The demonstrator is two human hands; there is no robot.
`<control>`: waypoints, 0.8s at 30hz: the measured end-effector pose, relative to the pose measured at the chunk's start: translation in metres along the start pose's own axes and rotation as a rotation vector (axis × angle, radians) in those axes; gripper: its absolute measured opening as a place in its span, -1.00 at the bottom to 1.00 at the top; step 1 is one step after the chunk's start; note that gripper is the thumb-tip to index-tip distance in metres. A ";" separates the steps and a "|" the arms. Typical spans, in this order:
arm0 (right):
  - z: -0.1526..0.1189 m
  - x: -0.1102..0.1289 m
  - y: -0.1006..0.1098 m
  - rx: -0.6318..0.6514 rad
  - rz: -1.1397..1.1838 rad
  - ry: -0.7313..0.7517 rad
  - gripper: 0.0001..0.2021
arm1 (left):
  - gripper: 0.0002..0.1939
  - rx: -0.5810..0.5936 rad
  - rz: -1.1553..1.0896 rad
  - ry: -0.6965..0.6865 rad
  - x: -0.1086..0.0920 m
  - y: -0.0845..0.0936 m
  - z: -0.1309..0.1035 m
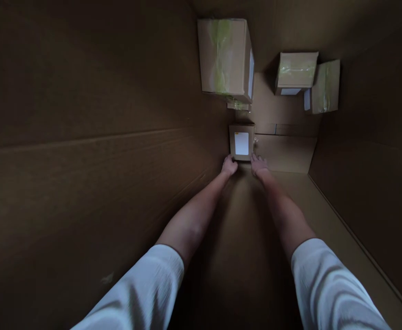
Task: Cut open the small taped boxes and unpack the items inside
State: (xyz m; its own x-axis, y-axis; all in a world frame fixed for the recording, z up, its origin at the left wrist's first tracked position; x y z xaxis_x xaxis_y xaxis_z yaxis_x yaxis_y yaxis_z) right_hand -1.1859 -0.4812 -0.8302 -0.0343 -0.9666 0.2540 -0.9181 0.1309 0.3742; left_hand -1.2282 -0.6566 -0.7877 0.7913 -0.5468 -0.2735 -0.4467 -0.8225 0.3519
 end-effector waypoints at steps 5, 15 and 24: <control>0.007 -0.003 0.001 -0.138 0.120 -0.023 -0.33 | -0.29 0.023 -0.023 0.007 0.005 -0.002 0.009; 0.002 -0.060 -0.013 -0.185 0.447 -0.279 -0.10 | -0.08 0.077 -0.146 -0.054 -0.007 -0.022 0.017; -0.012 -0.076 0.017 -0.289 0.628 -0.367 -0.15 | -0.24 0.258 -0.136 -0.135 -0.036 -0.078 -0.001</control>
State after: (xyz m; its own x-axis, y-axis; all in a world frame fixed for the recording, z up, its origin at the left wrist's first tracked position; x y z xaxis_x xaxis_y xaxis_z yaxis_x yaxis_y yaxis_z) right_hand -1.1947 -0.4031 -0.8327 -0.6883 -0.6966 0.2025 -0.5457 0.6811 0.4882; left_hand -1.2214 -0.5733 -0.8046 0.7962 -0.4308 -0.4248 -0.4456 -0.8925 0.0700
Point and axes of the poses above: each hand's wrist, its own z-axis towards the middle knuckle, its own y-axis out of the back of the hand, x = y × z, the point moved 7 cm from there along z, towards the middle knuckle, and after that the axes turned 15 degrees about -z, right-handed, at the moved point
